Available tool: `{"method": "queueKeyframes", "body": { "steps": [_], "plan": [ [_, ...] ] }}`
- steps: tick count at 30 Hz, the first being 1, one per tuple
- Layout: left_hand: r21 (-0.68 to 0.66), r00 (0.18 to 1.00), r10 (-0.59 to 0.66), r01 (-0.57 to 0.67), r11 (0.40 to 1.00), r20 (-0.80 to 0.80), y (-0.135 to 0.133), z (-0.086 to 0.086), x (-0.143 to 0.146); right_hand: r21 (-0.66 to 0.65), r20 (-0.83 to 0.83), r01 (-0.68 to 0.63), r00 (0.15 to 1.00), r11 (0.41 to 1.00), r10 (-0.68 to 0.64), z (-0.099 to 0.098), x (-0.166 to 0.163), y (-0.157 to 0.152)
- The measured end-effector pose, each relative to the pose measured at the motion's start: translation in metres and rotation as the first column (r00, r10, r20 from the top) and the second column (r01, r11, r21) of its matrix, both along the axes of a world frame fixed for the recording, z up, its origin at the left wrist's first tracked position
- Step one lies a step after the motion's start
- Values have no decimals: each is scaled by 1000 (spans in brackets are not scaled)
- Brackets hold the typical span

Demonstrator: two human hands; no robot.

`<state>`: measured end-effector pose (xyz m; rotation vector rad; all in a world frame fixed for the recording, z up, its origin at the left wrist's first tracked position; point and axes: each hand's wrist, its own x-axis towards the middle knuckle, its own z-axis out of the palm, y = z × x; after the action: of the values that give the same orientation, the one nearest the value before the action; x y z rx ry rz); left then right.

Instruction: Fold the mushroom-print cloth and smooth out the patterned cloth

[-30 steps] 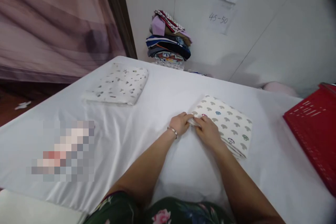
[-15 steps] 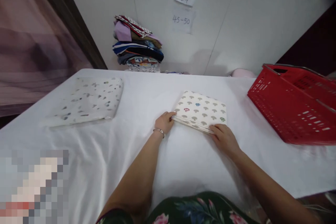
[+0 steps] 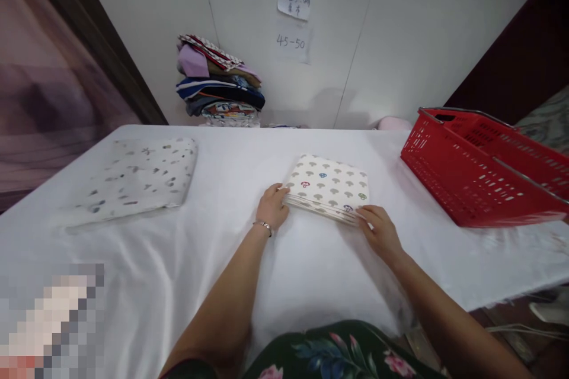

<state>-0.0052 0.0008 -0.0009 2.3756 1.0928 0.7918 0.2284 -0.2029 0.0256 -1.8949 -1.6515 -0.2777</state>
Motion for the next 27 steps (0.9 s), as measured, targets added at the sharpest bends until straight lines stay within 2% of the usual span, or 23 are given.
{"method": "queueKeyframes", "body": {
  "steps": [3, 6, 9, 17, 23, 27],
  "plan": [
    [134, 998, -54, 48, 990, 41, -9, 3, 7, -55, 12, -42, 999, 998, 43, 3, -8, 23],
    [181, 991, -134, 127, 975, 26, -14, 4, 14, -137, 33, -48, 998, 989, 53, 1, -11, 38],
    [157, 988, -157, 155, 975, -4, -12, 2, 18, -187, 18, -42, 999, 981, 46, -2, -11, 44],
    [114, 993, -119, 117, 987, 10, -5, -4, 18, -182, -201, -61, 979, 981, 24, -4, -5, 47],
    [98, 990, -110, 102, 990, 84, -5, -6, 20, -222, -106, -51, 994, 974, 28, -3, -6, 49],
    [79, 987, -120, 112, 991, 106, -4, -6, 20, -160, -141, -30, 990, 987, 7, -4, -10, 49]
  ]
}}
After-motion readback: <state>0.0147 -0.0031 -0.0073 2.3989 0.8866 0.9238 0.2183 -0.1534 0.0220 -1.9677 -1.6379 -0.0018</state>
